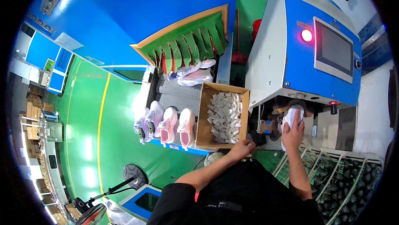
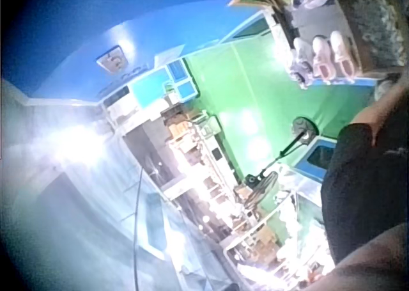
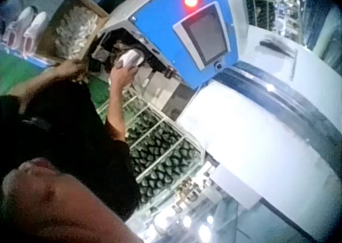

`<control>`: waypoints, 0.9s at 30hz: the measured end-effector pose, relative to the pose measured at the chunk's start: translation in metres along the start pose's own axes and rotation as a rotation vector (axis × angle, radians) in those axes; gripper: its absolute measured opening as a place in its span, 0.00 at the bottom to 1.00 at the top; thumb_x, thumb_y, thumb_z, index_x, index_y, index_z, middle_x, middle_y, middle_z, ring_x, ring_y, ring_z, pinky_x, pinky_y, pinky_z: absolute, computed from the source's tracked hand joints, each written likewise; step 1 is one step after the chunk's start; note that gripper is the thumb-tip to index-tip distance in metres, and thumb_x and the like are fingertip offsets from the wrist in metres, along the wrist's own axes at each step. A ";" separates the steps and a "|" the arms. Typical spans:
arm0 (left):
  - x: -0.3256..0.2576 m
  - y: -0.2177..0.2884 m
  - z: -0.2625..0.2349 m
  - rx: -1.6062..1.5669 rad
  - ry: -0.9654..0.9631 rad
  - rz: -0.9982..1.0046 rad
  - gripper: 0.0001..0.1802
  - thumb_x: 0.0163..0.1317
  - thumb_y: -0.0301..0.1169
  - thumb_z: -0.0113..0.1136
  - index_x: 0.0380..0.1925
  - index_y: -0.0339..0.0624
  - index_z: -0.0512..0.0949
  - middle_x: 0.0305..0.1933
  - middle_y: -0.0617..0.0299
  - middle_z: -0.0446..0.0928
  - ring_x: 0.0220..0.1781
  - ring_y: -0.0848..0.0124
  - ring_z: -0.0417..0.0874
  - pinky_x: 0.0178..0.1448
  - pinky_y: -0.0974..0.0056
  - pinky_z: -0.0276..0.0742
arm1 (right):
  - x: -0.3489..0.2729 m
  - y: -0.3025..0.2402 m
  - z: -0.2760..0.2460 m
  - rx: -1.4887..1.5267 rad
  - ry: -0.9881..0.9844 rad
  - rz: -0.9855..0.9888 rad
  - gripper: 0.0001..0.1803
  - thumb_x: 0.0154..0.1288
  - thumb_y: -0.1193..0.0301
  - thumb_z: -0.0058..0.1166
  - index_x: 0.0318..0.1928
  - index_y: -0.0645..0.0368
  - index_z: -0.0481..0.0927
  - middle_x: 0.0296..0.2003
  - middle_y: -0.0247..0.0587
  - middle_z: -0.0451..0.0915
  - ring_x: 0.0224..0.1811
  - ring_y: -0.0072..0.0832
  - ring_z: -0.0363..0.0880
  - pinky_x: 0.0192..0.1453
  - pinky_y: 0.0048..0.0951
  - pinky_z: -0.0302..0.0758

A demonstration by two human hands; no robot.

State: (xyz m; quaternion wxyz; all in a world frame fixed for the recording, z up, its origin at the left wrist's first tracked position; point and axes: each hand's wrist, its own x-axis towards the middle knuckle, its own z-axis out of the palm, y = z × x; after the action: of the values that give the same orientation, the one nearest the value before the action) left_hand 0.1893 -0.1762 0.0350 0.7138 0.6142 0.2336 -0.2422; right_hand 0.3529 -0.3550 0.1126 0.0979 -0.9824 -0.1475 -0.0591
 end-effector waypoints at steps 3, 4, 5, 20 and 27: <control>0.022 0.003 0.021 -0.111 -0.110 0.088 0.18 0.73 0.41 0.53 0.48 0.38 0.80 0.40 0.59 0.83 0.40 0.70 0.83 0.47 0.63 0.79 | -0.035 -0.014 -0.018 -0.017 0.033 0.114 0.44 0.67 0.65 0.58 0.79 0.53 0.52 0.60 0.70 0.64 0.58 0.64 0.71 0.60 0.55 0.71; 0.032 -0.004 0.031 -0.103 -0.124 0.132 0.18 0.72 0.41 0.53 0.49 0.39 0.80 0.41 0.58 0.83 0.41 0.69 0.84 0.47 0.63 0.79 | -0.057 0.002 -0.002 0.045 0.116 0.002 0.44 0.68 0.67 0.57 0.79 0.57 0.51 0.64 0.73 0.60 0.63 0.66 0.65 0.65 0.57 0.66; 0.022 0.010 0.038 -0.242 -0.182 0.062 0.20 0.73 0.44 0.54 0.49 0.38 0.80 0.42 0.56 0.83 0.40 0.68 0.84 0.46 0.62 0.80 | -0.074 0.005 -0.005 0.112 0.113 0.036 0.43 0.68 0.67 0.57 0.79 0.56 0.52 0.64 0.73 0.60 0.63 0.66 0.65 0.65 0.57 0.66; -0.077 0.022 -0.008 -0.301 -0.322 -0.087 0.28 0.65 0.51 0.60 0.54 0.39 0.81 0.52 0.56 0.82 0.50 0.65 0.83 0.54 0.62 0.78 | -0.088 0.051 -0.015 1.730 -0.531 0.746 0.30 0.75 0.63 0.55 0.72 0.56 0.63 0.55 0.50 0.77 0.53 0.41 0.79 0.59 0.51 0.79; -0.220 -0.068 -0.181 -0.881 0.198 0.468 0.24 0.49 0.34 0.71 0.48 0.39 0.80 0.50 0.61 0.80 0.48 0.68 0.81 0.56 0.64 0.76 | -0.097 0.016 0.002 1.872 -0.215 0.785 0.31 0.69 0.67 0.63 0.68 0.59 0.68 0.56 0.56 0.77 0.54 0.42 0.80 0.54 0.45 0.82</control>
State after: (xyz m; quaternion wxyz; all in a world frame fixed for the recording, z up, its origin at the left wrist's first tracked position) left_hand -0.0306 0.0071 0.0973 0.9146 0.3109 0.2364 0.1051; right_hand 0.2655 -0.3970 0.0933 0.8252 -0.4909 0.1901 0.2048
